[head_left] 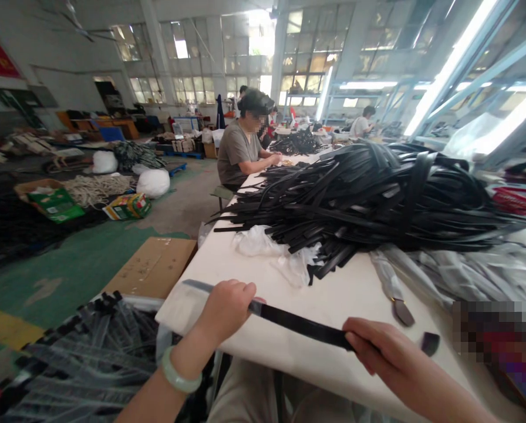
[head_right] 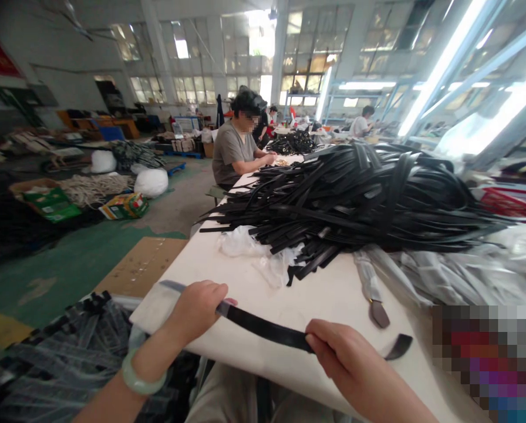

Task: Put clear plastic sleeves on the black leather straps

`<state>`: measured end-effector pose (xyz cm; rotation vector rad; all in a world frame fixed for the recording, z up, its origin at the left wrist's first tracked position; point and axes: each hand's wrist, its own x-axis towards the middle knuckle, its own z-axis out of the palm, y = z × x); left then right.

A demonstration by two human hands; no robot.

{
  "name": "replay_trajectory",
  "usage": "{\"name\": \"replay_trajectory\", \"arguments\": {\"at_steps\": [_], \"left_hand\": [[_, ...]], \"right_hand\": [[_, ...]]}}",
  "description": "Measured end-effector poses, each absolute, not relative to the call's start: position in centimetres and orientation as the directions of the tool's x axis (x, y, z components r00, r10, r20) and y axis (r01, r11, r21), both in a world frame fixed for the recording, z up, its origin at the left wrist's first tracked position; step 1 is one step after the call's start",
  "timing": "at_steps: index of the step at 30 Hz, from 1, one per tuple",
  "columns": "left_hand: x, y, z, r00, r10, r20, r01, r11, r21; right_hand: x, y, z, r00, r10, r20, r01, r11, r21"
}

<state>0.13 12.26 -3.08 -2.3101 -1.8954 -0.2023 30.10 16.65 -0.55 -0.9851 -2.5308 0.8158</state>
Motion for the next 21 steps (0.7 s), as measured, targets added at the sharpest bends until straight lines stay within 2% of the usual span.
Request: {"name": "replay_trajectory", "arguments": {"at_steps": [4, 9, 12, 14, 18, 21], "left_hand": [[1.6, 10.6, -0.9, 0.233, 0.947, 0.220, 0.972, -0.224, -0.066], [0.0, 9.2, 0.1, 0.118, 0.961, 0.249, 0.989, -0.092, -0.115], [0.0, 8.9, -0.5, 0.149, 0.963, 0.224, 0.983, -0.119, -0.139], [0.5, 8.8, -1.1, 0.177, 0.961, 0.211, 0.979, -0.150, -0.137], [-0.1, 8.4, -1.7, 0.094, 0.964, 0.249, 0.990, -0.065, -0.122], [-1.3, 8.4, -1.8, 0.061, 0.961, 0.270, 0.993, -0.032, -0.112]], "right_hand": [[30.6, 16.0, 0.0, -0.719, 0.684, 0.123, 0.509, 0.639, -0.576], [31.7, 16.6, 0.8, -0.702, 0.700, 0.133, 0.541, 0.645, -0.540], [30.8, 16.5, 0.6, -0.705, 0.702, 0.102, 0.524, 0.612, -0.592], [30.5, 16.1, 0.1, -0.691, 0.716, 0.097, 0.488, 0.561, -0.668], [31.5, 16.0, -0.9, -0.582, 0.813, 0.037, 0.432, 0.347, -0.833], [31.7, 16.5, -1.6, -0.610, 0.793, -0.009, 0.477, 0.358, -0.803]]}}
